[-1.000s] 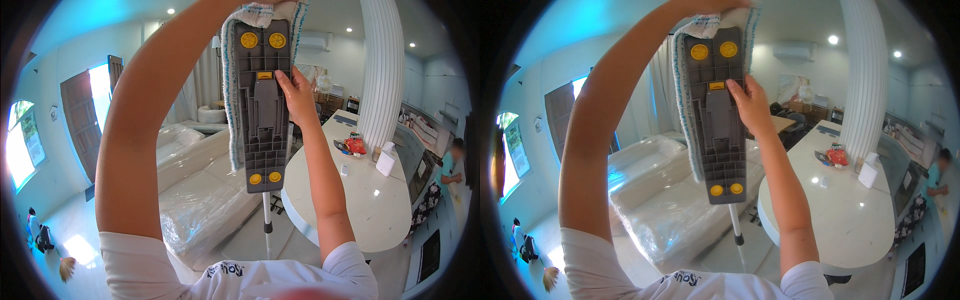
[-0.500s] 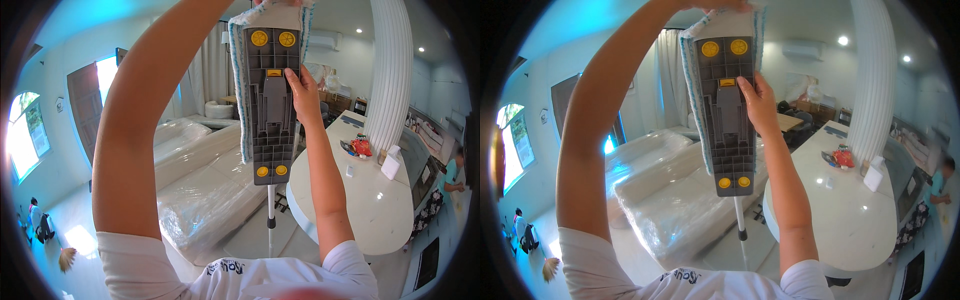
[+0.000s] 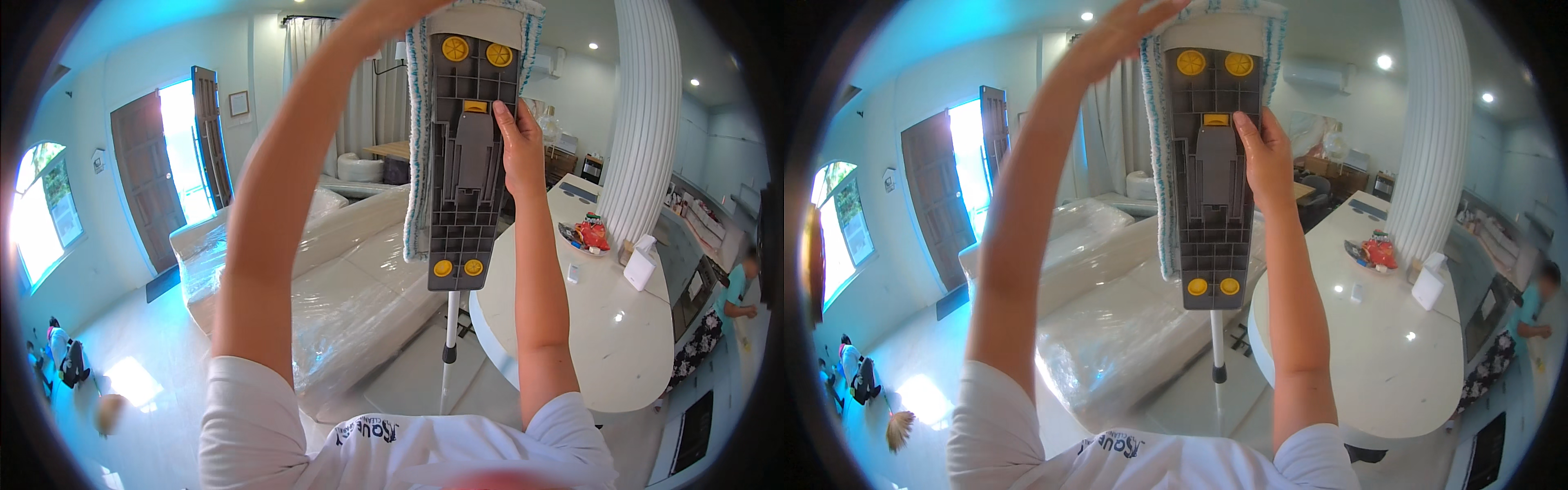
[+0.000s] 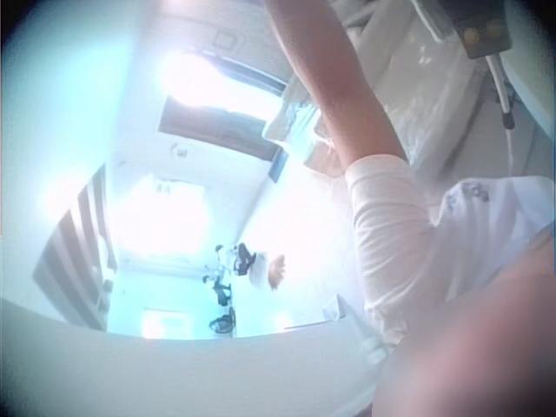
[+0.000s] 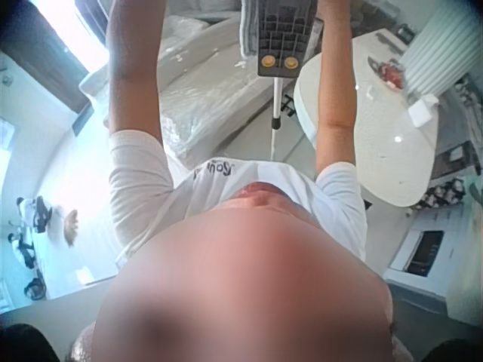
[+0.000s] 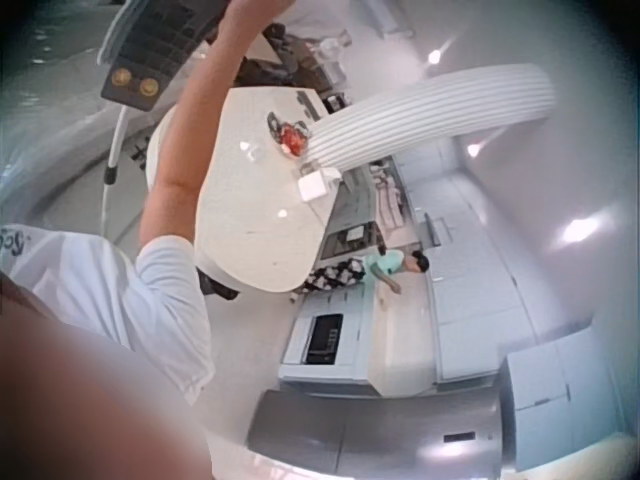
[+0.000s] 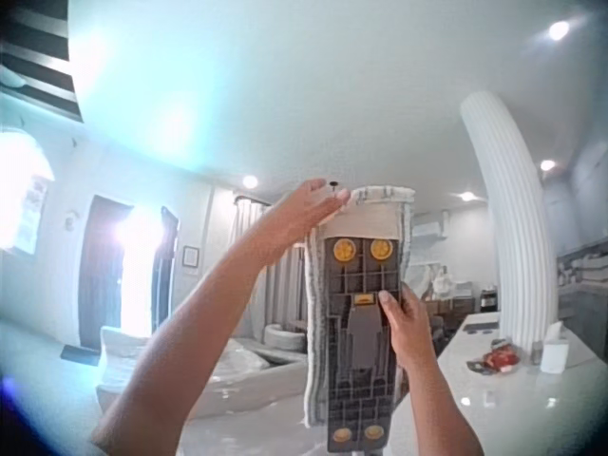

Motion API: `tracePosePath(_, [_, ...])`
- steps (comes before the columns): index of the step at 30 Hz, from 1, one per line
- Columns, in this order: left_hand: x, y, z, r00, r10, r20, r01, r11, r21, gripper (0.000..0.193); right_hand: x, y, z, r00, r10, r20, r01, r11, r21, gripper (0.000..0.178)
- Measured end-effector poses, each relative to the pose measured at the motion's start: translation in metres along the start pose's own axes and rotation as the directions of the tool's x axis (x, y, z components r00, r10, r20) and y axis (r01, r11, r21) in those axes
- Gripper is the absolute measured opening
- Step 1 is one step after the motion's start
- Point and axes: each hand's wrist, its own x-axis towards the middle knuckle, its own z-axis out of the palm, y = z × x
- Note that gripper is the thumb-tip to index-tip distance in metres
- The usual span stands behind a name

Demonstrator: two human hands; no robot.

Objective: The person attaches a microfiber mop pad to a mop head, then picks up a mop bucket and a mop handle. They connect the handle to the mop head and extend the telescopic pole to full length.

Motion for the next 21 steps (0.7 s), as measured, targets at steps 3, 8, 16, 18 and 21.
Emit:
tracePosePath(3, [-0.035, -0.02, 0.013, 0.992, -0.075, -0.102, 0.034, 0.936, -0.351, 0.062, -0.003, -0.007, 0.009, 0.998, 0.035, 0.052, -0.036, 0.999, 0.015, 0.028])
tracePosePath(8, [-0.073, -0.037, 0.063, 0.939, -0.159, -0.306, 0.05, 0.941, -0.334, 0.046, -0.004, -0.007, 0.01, 1.0, 0.018, -0.013, -0.019, 0.996, -0.085, 0.028])
tracePosePath(16, [-0.112, -0.06, 0.07, 0.945, -0.301, -0.127, 0.239, 0.901, -0.361, 0.045, -0.002, 0.002, -0.005, 0.999, -0.034, 0.024, 0.039, 0.947, -0.317, 0.032])
tracePosePath(18, [-0.111, -0.062, 0.072, 0.961, -0.274, -0.042, 0.202, 0.796, -0.571, 0.048, -0.001, -0.001, -0.001, 0.998, -0.063, -0.023, 0.051, 0.93, -0.364, 0.032])
tracePosePath(21, [-0.118, -0.055, 0.07, 0.913, -0.375, 0.16, 0.406, 0.798, -0.445, 0.052, -0.002, 0.003, -0.001, 0.992, -0.058, -0.114, 0.022, 0.954, -0.298, 0.034])
